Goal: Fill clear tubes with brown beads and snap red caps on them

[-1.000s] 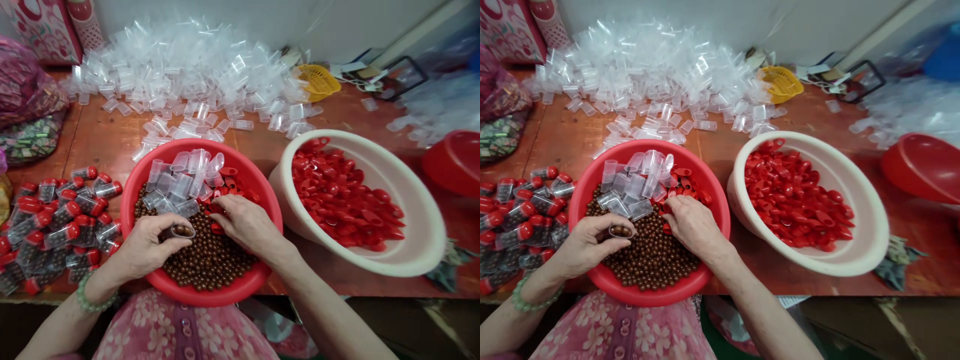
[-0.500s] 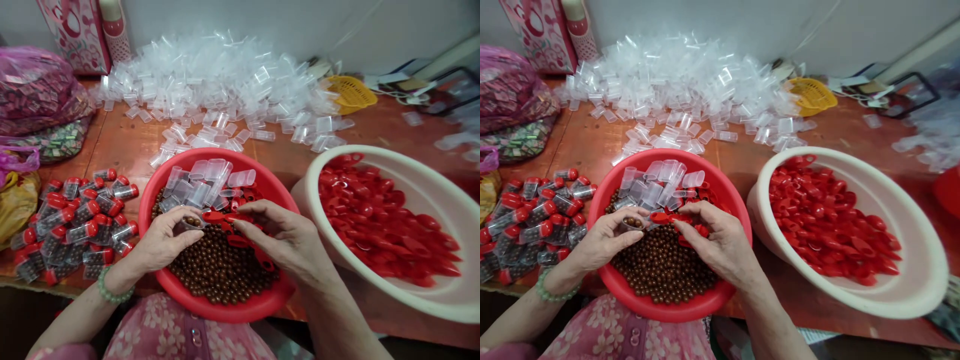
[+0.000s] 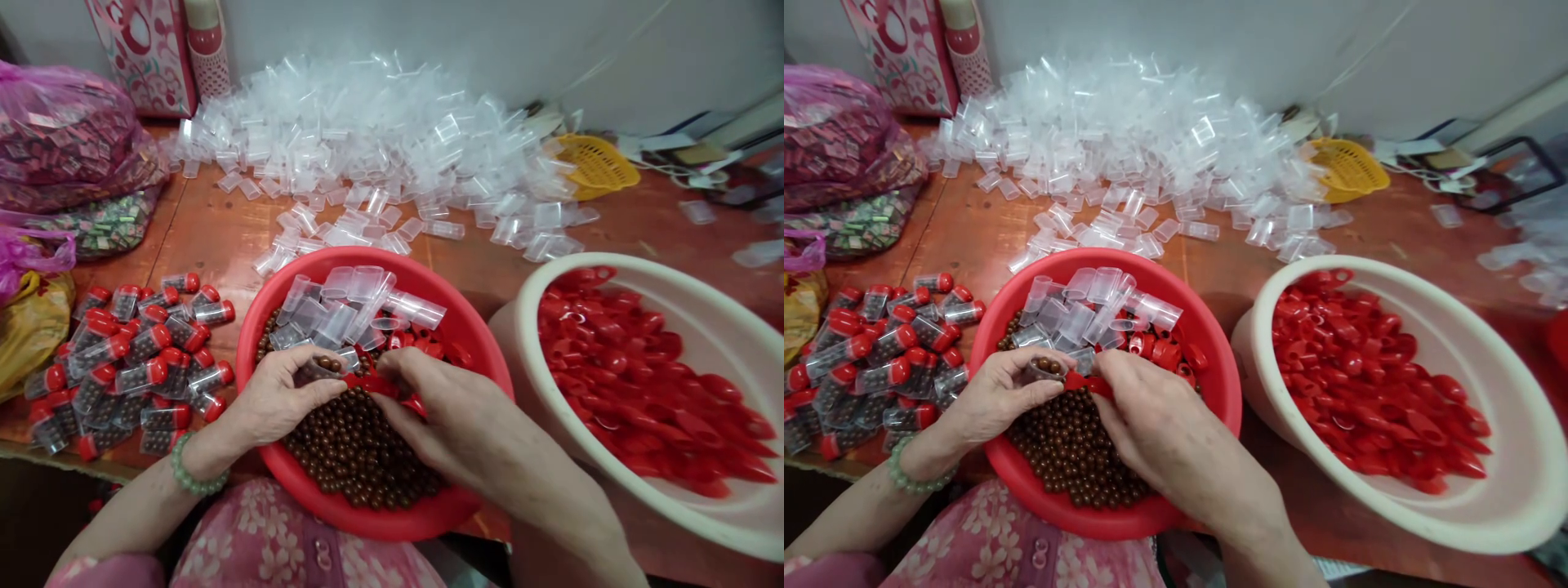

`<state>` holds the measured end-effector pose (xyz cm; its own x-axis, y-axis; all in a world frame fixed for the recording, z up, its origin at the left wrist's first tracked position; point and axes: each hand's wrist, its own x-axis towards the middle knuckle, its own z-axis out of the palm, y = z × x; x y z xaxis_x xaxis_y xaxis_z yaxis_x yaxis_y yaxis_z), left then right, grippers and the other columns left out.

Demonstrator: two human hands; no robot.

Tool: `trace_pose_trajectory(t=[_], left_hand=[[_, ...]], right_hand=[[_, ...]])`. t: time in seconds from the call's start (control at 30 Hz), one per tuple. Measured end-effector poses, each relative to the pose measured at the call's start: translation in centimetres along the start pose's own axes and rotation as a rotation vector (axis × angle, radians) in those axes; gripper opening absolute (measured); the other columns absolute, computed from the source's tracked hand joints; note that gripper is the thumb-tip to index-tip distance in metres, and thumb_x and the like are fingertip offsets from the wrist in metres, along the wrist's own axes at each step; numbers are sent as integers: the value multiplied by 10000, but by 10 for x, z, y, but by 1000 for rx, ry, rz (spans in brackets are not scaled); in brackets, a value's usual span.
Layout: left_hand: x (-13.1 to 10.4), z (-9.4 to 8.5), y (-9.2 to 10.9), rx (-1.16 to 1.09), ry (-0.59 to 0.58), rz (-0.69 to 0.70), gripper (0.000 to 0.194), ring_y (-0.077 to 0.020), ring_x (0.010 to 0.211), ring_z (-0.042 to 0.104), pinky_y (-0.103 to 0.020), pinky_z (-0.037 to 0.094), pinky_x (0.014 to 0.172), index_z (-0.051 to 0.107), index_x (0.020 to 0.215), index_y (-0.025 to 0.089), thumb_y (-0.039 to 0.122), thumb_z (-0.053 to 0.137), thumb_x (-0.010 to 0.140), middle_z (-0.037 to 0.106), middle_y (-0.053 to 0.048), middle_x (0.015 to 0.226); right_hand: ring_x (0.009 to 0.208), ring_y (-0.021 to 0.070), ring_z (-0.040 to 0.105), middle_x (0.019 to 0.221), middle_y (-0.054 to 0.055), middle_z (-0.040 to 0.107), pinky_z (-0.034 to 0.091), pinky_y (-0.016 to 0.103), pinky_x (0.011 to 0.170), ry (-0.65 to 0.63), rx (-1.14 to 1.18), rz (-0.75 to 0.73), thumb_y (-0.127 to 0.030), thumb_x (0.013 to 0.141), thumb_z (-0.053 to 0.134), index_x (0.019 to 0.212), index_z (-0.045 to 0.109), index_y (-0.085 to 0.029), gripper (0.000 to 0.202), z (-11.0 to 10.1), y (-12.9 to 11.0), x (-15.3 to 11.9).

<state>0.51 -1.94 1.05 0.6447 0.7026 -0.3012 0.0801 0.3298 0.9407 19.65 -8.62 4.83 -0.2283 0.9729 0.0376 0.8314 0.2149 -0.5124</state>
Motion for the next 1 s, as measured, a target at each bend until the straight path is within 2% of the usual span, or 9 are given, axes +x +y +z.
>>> trace_pose_trajectory(t=[0.1, 0.23, 0.3, 0.4, 0.5, 0.6, 0.73, 0.8, 1.0], left_hand=[[-1, 1, -1, -23, -11, -5, 270, -173, 865, 631, -291, 472, 824, 643, 1002, 140, 326, 650, 807, 683, -36, 887], [-1, 1, -3, -39, 9, 12, 253, -150, 809, 603, -271, 460, 778, 612, 971, 142, 338, 639, 813, 655, -26, 865], [-1, 0, -3, -72, 33, 22, 246, -145, 813, 592, -270, 455, 787, 588, 975, 140, 322, 632, 816, 640, -24, 866], [0, -1, -5, -138, 44, 36, 254, -148, 865, 583, -278, 453, 836, 566, 993, 135, 308, 634, 819, 627, -32, 900], [1, -3, -7, -200, 33, 42, 255, -139, 905, 568, -270, 444, 867, 568, 992, 135, 302, 651, 819, 626, -38, 939], [2, -3, -8, -298, -6, 35, 277, -125, 910, 571, -260, 443, 885, 574, 996, 144, 323, 682, 813, 633, -31, 950], [2, -3, -7, -435, -73, -23, 369, -151, 986, 605, -303, 455, 946, 577, 1019, 149, 387, 728, 782, 645, -58, 1046], [2, -3, -5, -433, -107, -61, 397, -177, 1033, 609, -321, 466, 944, 580, 1036, 142, 398, 735, 775, 643, -82, 1087], [4, -3, -5, -352, -117, -63, 298, -138, 830, 621, -306, 487, 831, 577, 991, 133, 323, 702, 799, 639, -50, 919]], right_hand=[[726, 165, 650, 821, 25, 662, 504, 272, 640, 44, -57, -73, -141, 885, 538, 910, 515, -216, 82, 7, -6, 10], [649, 137, 643, 743, 14, 677, 520, 243, 612, 182, -19, -192, -163, 902, 569, 899, 555, -199, 40, 19, -3, 22], [684, 144, 670, 786, 36, 720, 544, 257, 648, 253, -24, -278, -172, 904, 585, 917, 593, -191, 25, 27, 2, 23], [788, 173, 711, 944, 95, 759, 574, 294, 701, 379, -95, -390, -125, 887, 601, 1035, 628, -174, 158, 42, 8, 20], [881, 216, 716, 1055, 149, 740, 591, 337, 740, 424, -170, -449, -35, 855, 577, 1152, 618, -146, 320, 52, 13, 14], [884, 198, 709, 1028, 122, 731, 598, 315, 747, 380, -64, -361, -42, 860, 566, 1166, 628, -172, 339, 49, 17, 11], [832, 165, 696, 943, 44, 715, 591, 287, 739, 355, 286, -74, -151, 882, 596, 1123, 654, -239, 263, 29, 22, 16], [835, 169, 693, 948, 32, 715, 587, 298, 738, 374, 393, 3, -170, 885, 595, 1109, 668, -257, 251, 21, 23, 22], [868, 175, 689, 930, 31, 726, 577, 322, 780, 304, 462, -159, -137, 873, 596, 1087, 695, -260, 267, 17, 14, 45]])
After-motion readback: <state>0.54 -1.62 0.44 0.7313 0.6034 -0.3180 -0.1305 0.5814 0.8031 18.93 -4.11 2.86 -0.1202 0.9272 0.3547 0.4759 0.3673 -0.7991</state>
